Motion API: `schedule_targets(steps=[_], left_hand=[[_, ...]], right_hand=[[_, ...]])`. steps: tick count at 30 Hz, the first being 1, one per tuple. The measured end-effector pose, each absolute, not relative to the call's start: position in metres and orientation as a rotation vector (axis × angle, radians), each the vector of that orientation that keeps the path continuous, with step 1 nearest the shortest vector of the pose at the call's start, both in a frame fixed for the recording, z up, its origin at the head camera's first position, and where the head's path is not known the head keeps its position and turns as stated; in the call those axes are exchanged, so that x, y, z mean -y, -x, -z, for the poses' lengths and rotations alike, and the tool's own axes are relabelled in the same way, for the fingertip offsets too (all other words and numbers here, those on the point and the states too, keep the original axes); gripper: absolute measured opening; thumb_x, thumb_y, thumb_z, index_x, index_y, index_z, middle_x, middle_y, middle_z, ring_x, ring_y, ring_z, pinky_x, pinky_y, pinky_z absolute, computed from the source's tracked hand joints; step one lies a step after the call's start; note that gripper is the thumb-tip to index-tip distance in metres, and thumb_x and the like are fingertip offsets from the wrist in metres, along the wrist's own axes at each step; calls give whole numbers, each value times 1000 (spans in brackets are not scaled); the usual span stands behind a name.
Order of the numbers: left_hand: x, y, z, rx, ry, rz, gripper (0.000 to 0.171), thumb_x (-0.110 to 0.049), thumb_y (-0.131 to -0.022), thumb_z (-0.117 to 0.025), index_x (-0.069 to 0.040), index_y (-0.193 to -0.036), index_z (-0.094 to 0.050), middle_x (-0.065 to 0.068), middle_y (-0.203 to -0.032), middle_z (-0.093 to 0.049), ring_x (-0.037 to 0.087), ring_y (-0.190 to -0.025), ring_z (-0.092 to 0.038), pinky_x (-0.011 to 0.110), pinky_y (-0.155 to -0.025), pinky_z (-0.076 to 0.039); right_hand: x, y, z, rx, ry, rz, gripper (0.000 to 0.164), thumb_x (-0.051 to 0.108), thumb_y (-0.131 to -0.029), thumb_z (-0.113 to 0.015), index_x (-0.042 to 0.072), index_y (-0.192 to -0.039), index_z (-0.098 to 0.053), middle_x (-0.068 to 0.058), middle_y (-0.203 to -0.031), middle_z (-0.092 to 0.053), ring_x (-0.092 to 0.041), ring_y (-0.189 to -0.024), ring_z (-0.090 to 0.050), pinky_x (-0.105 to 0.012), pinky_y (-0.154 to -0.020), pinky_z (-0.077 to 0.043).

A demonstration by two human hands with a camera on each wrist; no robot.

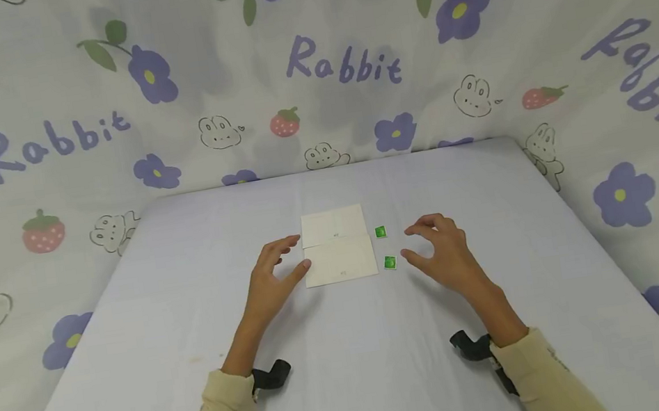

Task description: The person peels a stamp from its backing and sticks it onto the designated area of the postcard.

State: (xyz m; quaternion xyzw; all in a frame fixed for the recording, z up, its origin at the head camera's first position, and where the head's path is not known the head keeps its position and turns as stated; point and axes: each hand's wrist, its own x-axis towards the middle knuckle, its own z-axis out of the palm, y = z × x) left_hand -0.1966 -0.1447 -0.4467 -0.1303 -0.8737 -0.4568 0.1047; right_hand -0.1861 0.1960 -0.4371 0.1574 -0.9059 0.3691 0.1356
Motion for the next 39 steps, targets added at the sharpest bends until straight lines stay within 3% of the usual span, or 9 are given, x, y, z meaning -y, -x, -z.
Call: schedule_targets(steps=[8, 23, 33, 39], left_hand=[[134, 196, 451, 2516, 423, 1408, 54, -43, -92, -72, -24, -140, -58, -4, -138, -51, 20, -124, -47, 54, -102, -40], [125, 200, 459, 2494, 430, 1463, 49, -40, -91, -74, -30, -137, -59, -11, -131, -53, 12, -119, -49, 47, -101, -41], [116, 204, 464, 2476, 501, 1480, 50, -36, -92, -74, -21, -137, -61, -7, -130, -56, 14, -119, -50, 43, -99, -42], [110, 205, 467, 2475, 524, 1514, 48, -33, -92, -75, -17, -135, -62, -7, -128, -56, 17, -119, -53, 42, -98, -43]], right_hand=[[-190, 186, 446, 2606, -460, -1111, 35, 16, -86, -81, 4, -116, -70, -16, -124, -53, -39, -119, -47, -57, -95, -35], [-186, 189, 455, 2606, -446, -1158, 35, 14, -84, -82, 4, -116, -71, -15, -123, -54, -37, -119, -49, -57, -94, -43], [-189, 194, 462, 2586, -467, -1121, 35, 12, -82, -83, 3, -114, -72, -15, -120, -56, -37, -115, -51, -55, -89, -45], [-189, 195, 465, 2591, -464, -1147, 34, 13, -82, -83, 3, -113, -72, -14, -119, -57, -36, -115, -52, -56, -92, -41]])
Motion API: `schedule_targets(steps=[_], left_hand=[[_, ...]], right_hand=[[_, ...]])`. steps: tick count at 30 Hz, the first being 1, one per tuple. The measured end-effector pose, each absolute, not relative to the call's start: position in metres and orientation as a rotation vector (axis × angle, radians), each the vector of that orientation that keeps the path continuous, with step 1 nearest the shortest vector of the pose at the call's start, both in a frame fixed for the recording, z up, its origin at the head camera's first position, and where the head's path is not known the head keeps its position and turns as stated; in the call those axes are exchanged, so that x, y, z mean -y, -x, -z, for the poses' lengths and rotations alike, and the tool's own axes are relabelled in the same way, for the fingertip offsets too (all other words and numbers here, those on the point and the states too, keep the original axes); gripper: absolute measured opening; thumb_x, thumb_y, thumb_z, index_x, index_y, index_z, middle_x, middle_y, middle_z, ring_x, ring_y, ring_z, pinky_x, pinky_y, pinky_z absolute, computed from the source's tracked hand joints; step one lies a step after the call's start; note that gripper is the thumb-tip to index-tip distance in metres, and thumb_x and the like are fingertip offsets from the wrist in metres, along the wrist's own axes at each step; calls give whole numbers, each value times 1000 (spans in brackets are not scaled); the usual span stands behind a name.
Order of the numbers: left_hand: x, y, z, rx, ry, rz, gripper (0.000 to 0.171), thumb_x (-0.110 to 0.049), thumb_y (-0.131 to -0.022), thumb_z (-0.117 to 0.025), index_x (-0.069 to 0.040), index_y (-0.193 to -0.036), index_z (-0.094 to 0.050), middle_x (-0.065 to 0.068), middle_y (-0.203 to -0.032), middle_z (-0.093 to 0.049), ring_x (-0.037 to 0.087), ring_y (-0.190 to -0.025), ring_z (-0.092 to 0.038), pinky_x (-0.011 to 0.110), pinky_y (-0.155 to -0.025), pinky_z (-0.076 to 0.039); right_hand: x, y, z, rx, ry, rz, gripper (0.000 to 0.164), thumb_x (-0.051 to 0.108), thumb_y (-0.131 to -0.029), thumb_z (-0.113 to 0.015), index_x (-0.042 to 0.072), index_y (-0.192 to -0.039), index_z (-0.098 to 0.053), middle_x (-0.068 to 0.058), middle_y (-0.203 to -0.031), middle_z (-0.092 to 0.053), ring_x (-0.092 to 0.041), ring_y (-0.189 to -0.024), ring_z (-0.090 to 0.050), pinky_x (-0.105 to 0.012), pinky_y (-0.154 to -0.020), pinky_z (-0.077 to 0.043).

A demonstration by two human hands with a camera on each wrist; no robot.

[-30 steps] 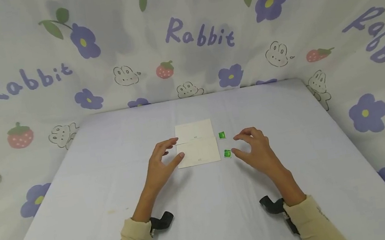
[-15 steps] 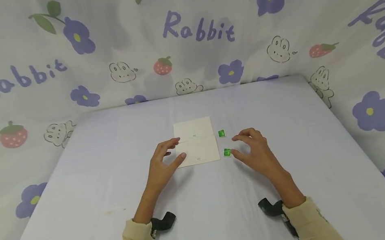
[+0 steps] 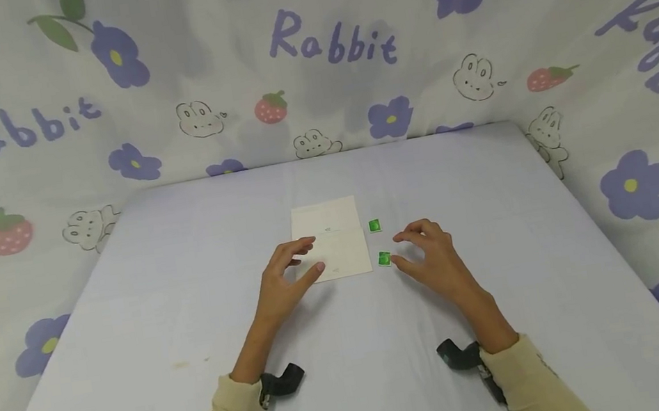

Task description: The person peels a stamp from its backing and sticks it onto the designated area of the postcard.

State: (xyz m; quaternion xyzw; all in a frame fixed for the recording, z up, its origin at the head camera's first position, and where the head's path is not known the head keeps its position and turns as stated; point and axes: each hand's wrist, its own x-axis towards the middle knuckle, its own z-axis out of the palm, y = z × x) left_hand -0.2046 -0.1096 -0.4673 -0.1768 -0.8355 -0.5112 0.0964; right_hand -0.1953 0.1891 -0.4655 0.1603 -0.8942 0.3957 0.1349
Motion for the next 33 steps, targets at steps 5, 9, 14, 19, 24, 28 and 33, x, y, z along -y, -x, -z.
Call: schedule_targets(steps=[5, 9, 14, 19, 24, 28, 33], left_hand=[[105, 205, 468, 2483, 528, 1518, 48, -34, -91, -75, -17, -134, -63, -8, -127, -57, 16, -117, -53, 41, -97, -44], [101, 206, 468, 2488, 528, 1538, 48, -34, -91, -75, -18, -134, -63, -10, -126, -56, 16, -118, -54, 41, -98, -44], [97, 206, 468, 2489, 539, 1536, 47, -34, -90, -76, -19, -133, -64, -10, -126, -56, 16, -118, -54, 41, -98, -44], [94, 206, 469, 2486, 548, 1528, 47, -33, -90, -76, -17, -132, -64, -9, -124, -57, 17, -116, -54, 44, -97, -44], [91, 206, 470, 2500, 549, 1538, 47, -32, -90, -77, -15, -132, -65, -9, -123, -57, 18, -116, -54, 44, -98, -44], [87, 206, 470, 2514, 540, 1546, 46, -33, -89, -77, -16, -131, -66, -11, -124, -56, 18, -116, -54, 42, -98, -43], [82, 205, 473, 2526, 541, 1547, 46, -33, -89, -77, -16, -131, -66, -12, -124, -56, 17, -116, -53, 40, -98, -43]], right_hand=[[-188, 196, 467, 2593, -460, -1132, 33, 13, -82, -83, 3, -112, -73, -14, -119, -57, -36, -114, -52, -56, -92, -39], [-188, 196, 467, 2605, -452, -1131, 33, 13, -82, -83, 3, -112, -73, -14, -118, -56, -35, -114, -51, -55, -92, -39], [-188, 196, 467, 2614, -456, -1137, 32, 12, -82, -83, 3, -111, -73, -14, -118, -56, -35, -114, -51, -56, -92, -39], [-188, 197, 469, 2620, -460, -1145, 31, 12, -82, -83, 3, -111, -73, -14, -118, -57, -36, -115, -51, -56, -93, -39], [-188, 198, 470, 2632, -461, -1130, 30, 11, -82, -83, 4, -110, -73, -13, -117, -57, -35, -114, -52, -56, -92, -41], [-188, 198, 471, 2640, -459, -1131, 30, 11, -82, -83, 4, -110, -73, -14, -117, -57, -36, -114, -52, -57, -92, -41], [-187, 198, 473, 2665, -453, -1130, 29, 11, -84, -82, 5, -110, -73, -14, -117, -57, -36, -114, -52, -57, -93, -40]])
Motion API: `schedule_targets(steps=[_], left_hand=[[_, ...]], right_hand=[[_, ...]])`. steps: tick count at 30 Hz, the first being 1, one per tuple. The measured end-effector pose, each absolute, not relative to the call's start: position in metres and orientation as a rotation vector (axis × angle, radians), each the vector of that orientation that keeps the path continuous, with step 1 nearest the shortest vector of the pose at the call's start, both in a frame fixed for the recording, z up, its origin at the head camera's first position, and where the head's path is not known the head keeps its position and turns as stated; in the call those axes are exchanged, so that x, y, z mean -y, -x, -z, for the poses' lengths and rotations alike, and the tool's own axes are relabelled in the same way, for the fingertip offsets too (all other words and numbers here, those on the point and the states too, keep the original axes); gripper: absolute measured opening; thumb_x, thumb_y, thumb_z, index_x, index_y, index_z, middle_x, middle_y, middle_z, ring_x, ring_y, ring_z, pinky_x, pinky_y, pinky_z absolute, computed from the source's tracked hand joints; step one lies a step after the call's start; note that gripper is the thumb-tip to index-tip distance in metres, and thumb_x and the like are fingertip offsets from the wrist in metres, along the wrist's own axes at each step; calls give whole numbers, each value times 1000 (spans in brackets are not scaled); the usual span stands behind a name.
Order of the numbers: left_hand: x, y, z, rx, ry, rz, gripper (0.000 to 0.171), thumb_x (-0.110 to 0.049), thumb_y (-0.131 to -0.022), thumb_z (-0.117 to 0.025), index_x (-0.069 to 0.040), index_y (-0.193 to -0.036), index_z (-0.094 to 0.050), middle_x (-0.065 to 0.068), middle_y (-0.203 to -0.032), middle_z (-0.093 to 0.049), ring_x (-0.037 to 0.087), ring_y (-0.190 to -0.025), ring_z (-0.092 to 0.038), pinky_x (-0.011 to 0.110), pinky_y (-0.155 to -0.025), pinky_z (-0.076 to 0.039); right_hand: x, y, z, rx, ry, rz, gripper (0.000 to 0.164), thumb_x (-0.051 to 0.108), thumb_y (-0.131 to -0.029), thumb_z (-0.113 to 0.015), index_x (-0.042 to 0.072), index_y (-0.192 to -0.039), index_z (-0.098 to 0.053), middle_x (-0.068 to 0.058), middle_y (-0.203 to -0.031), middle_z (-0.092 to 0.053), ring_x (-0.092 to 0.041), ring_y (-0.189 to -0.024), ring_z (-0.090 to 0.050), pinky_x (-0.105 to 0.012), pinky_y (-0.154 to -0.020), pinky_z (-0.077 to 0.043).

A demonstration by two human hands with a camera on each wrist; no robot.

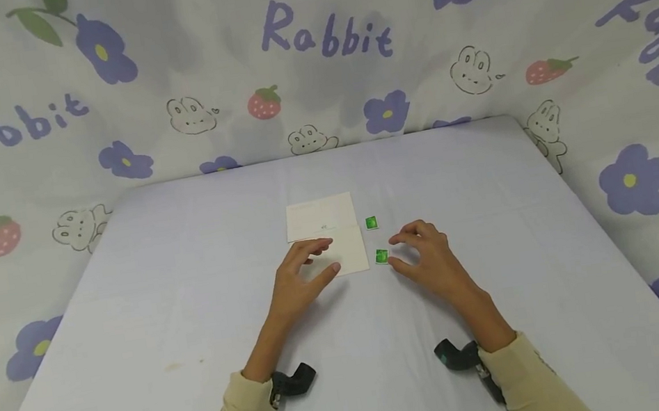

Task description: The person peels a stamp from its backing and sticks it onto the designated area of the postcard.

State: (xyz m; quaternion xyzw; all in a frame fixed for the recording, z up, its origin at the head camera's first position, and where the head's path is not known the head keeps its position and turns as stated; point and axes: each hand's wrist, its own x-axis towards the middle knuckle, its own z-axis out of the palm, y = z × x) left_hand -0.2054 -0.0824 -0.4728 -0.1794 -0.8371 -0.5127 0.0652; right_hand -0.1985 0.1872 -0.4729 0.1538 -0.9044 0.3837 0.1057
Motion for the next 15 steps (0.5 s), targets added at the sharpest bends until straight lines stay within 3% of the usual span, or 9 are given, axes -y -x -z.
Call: schedule_targets(steps=[15], left_hand=[[66, 206, 475, 2551, 544, 1558, 45, -35, -90, -76, -18, -130, -67, -10, -122, -57, 11, -114, -52, 43, -97, -44]], right_hand=[[-187, 198, 473, 2666, -468, -1089, 32, 11, -82, -84, 4, -111, -74, -12, -117, -57, -34, -113, -53, -56, -93, -41]])
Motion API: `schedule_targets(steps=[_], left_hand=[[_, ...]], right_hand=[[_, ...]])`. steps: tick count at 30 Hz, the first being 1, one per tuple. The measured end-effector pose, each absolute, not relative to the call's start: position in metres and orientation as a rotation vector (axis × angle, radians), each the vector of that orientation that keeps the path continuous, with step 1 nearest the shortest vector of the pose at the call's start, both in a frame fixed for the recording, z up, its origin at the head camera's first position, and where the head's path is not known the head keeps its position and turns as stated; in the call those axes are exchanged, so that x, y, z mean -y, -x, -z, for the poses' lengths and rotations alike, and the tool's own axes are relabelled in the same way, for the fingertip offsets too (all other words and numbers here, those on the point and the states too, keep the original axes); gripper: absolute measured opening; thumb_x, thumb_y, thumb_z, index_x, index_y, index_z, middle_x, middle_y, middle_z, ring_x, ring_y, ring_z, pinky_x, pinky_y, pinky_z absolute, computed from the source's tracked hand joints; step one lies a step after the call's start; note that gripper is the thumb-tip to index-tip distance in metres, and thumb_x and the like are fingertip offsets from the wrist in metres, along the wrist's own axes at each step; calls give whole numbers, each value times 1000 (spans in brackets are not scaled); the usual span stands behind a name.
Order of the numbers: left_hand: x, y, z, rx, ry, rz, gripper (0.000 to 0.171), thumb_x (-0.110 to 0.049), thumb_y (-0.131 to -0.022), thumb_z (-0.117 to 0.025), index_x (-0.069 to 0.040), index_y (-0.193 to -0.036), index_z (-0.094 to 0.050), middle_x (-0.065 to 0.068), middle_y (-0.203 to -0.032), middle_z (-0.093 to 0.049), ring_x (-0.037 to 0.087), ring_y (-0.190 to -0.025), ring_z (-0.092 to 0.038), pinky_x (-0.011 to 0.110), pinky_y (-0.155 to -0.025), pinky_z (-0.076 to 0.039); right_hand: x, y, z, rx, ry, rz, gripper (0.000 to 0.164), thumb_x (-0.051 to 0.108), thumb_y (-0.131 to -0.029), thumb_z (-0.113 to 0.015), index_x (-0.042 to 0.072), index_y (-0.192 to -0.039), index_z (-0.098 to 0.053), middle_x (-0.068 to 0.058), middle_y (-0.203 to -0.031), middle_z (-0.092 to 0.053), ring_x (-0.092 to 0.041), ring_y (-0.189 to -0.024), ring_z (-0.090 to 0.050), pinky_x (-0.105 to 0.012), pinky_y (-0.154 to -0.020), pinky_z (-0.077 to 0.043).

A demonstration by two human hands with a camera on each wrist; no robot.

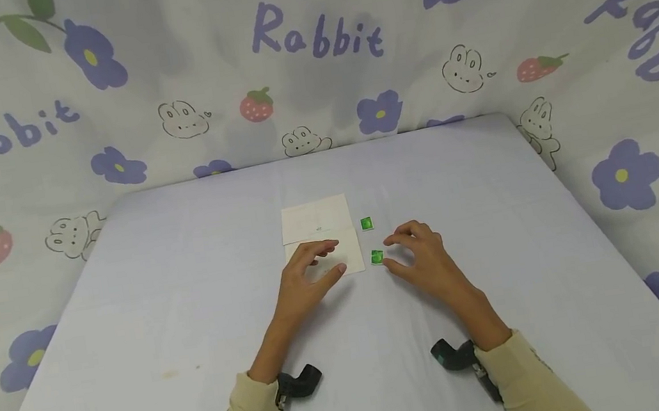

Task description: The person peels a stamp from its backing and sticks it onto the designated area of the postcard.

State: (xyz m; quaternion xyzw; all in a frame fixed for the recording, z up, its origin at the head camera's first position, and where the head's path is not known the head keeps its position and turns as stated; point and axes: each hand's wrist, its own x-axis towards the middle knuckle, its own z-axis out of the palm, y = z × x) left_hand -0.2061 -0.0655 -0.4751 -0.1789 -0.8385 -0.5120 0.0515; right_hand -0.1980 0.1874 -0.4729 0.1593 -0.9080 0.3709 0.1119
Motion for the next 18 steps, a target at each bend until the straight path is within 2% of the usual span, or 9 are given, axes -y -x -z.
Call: schedule_targets(steps=[9, 18], left_hand=[[59, 207, 477, 2552, 590, 1534, 45, -34, -90, -76, -17, -130, -66, -6, -122, -59, 15, -115, -53, 45, -97, -44], [58, 208, 478, 2585, 603, 1458, 43, -33, -91, -75, -17, -129, -67, -6, -122, -59, 13, -119, -51, 43, -98, -43]], right_hand=[[-188, 198, 475, 2674, -462, -1095, 30, 11, -82, -83, 5, -111, -74, -11, -117, -57, -34, -113, -53, -56, -93, -42], [-188, 199, 475, 2683, -485, -1084, 30, 12, -83, -83, 6, -110, -74, -11, -117, -57, -34, -113, -53, -57, -93, -40]])
